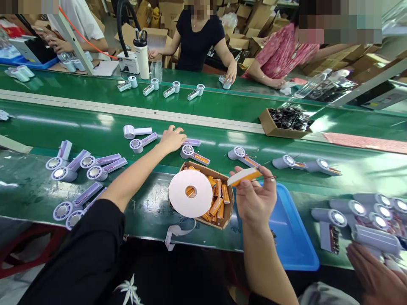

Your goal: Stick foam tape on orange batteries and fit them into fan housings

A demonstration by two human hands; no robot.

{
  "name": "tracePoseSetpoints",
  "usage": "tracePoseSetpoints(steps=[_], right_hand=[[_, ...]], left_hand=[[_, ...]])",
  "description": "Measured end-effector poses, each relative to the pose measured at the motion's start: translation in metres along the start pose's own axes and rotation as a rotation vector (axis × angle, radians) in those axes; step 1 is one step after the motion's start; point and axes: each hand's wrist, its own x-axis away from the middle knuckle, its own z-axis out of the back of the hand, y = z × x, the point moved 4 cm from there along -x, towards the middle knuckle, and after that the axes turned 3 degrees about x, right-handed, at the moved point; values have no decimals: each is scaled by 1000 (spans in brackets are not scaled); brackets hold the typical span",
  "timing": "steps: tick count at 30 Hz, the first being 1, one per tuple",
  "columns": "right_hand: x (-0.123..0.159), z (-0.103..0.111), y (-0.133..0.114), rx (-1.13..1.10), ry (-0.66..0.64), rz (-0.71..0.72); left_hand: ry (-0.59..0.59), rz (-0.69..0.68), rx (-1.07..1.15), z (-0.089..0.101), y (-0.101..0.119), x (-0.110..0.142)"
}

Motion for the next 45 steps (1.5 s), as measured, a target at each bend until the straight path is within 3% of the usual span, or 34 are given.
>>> tracePoseSetpoints(steps=[4,9,13,17,20,23,30,35,37,39,41,42,43,45], right_hand=[[-15,2,-3,79,-57,37],[-62,-11,1,165,-113,175],[-118,-37,42,306,-222,125],[-161,-68,100,632,-476,-30],[-169,-88,131,1039,-730,-16],[-166,-96,146,1341,-886,46],[-165,-99,151,1525,-1050,50],[-180,-113,133,1508,-1134,22],[-178,-101,110,1494,-1085,37],[-160,-70,79,1423,-965,90],[-123,-24,46,1224,-794,154],[-100,0,31,1075,-706,173],[-74,24,21,979,-660,158],[-24,59,9,852,-573,92]], left_hand=[[-182,-123,-70,-23,-6,-38],[-236,-192,-82,-39,-3,-63],[-276,-200,-11,-36,-11,-82],[-262,-166,78,-32,-19,-90],[-189,-106,116,-34,-17,-89],[-140,-44,134,-39,-10,-88],[-83,45,166,-48,6,-84],[-60,64,184,-31,23,-82],[-21,58,189,-19,31,-64],[8,-50,212,-9,41,-24],[-35,-334,238,-6,53,38],[-98,-542,236,-7,60,75],[-156,-655,207,-9,63,110],[-198,-650,143,-13,61,164]])
